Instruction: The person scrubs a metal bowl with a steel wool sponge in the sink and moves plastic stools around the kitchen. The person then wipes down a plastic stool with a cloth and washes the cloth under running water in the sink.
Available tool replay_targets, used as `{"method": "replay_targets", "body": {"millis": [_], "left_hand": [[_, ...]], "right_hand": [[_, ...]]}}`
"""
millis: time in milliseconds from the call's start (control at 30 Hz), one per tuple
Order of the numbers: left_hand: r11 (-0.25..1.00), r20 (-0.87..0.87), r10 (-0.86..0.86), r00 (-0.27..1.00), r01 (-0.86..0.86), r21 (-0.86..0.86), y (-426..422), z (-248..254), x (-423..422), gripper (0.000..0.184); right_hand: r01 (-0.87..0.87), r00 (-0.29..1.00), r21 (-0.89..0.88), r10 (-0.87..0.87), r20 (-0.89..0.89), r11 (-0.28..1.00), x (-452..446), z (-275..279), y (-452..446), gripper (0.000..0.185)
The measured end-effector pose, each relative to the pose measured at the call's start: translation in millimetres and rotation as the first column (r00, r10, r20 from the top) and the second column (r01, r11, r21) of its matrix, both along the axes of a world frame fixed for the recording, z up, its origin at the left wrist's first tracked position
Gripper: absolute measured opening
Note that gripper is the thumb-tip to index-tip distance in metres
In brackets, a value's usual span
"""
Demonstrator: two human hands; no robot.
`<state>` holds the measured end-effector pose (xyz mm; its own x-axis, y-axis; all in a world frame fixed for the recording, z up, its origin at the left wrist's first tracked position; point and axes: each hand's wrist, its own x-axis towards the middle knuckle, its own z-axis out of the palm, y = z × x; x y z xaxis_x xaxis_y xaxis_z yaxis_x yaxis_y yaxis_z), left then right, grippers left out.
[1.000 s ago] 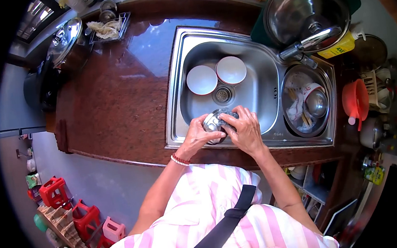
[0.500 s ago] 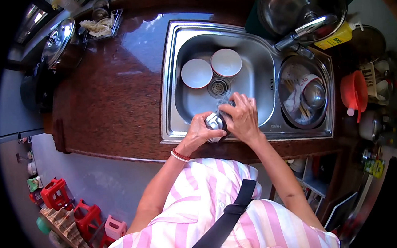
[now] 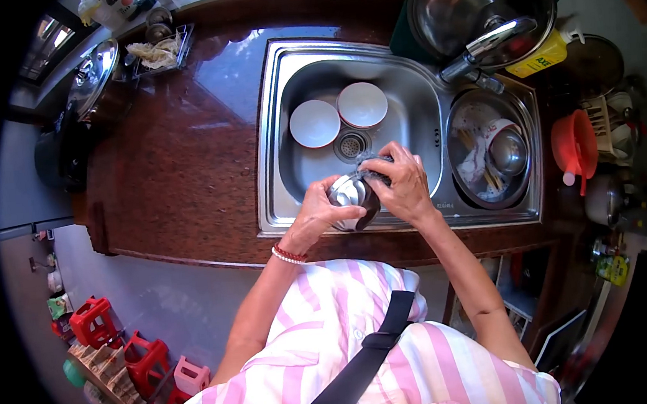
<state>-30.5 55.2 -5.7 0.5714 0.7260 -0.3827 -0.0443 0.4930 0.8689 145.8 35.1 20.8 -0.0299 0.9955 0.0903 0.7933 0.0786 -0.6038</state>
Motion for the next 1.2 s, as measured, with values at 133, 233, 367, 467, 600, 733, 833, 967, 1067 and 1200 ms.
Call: {"method": "replay_targets", "body": {"millis": [133, 233, 367, 467, 600, 733, 833, 967, 1067, 1200], "left_hand": [[1.0, 0.007, -0.001, 1.0, 0.002, -0.023, 4.4, 0.9, -5.7, 0.042], [1.0, 0.013, -0.001, 1.0, 0.002, -0.023, 4.3, 1.4, -5.3, 0.041], [1.0, -0.005, -0.016, 1.0, 0.016, -0.02, 3.0, 2.9, -2.7, 0.038], [0.999, -0.06, -0.021, 0.998, 0.024, 0.044, 2.2, -2.8, -2.3, 0.034], [0.991, -0.138, -0.059, 0.989, 0.075, 0.115, -1.0, -6.9, 1.4, 0.031], [0.989, -0.152, -0.056, 0.987, 0.076, 0.128, -4.0, -7.6, -2.2, 0.031], [0.991, -0.145, -0.036, 0.989, 0.054, 0.123, -4.5, -5.5, 0.1, 0.031], [0.988, -0.15, -0.028, 0.988, 0.051, 0.148, -2.3, -3.6, -1.3, 0.032], [0.985, -0.17, -0.026, 0.985, 0.054, 0.163, -1.6, -1.1, -0.6, 0.031], [0.974, -0.183, -0.059, 0.981, 0.096, 0.204, -1.0, -3.2, -0.4, 0.031]], "right_hand": [[-0.004, 0.932, -0.076, -0.024, -0.361, 0.997, 7.9, -10.4, -2.0, 0.018], [0.013, 0.914, -0.093, -0.049, -0.403, 0.996, 8.3, -14.4, -3.0, 0.016], [-0.03, 0.984, 0.053, 0.039, -0.171, 0.998, 4.4, -11.4, -7.9, 0.013], [-0.116, 0.993, 0.119, 0.114, 0.019, 0.986, -8.7, 5.6, -17.3, 0.013], [-0.048, 0.998, 0.012, 0.048, -0.028, 0.999, -0.2, -12.0, -2.5, 0.01], [-0.151, 0.987, 0.062, 0.148, 0.054, 0.987, -6.1, 5.4, -11.9, 0.009], [-0.104, 0.995, 0.028, 0.104, -0.001, 0.994, -5.0, -5.3, -7.8, 0.007], [-0.11, 0.994, 0.034, 0.11, 0.004, 0.993, -6.5, 4.0, -7.9, 0.008], [-0.103, 0.995, 0.03, 0.103, 0.013, 0.994, -7.4, 5.7, -7.8, 0.009], [-0.065, 0.995, -0.065, 0.059, -0.083, 0.996, -1.9, -4.1, 3.1, 0.01]]}}
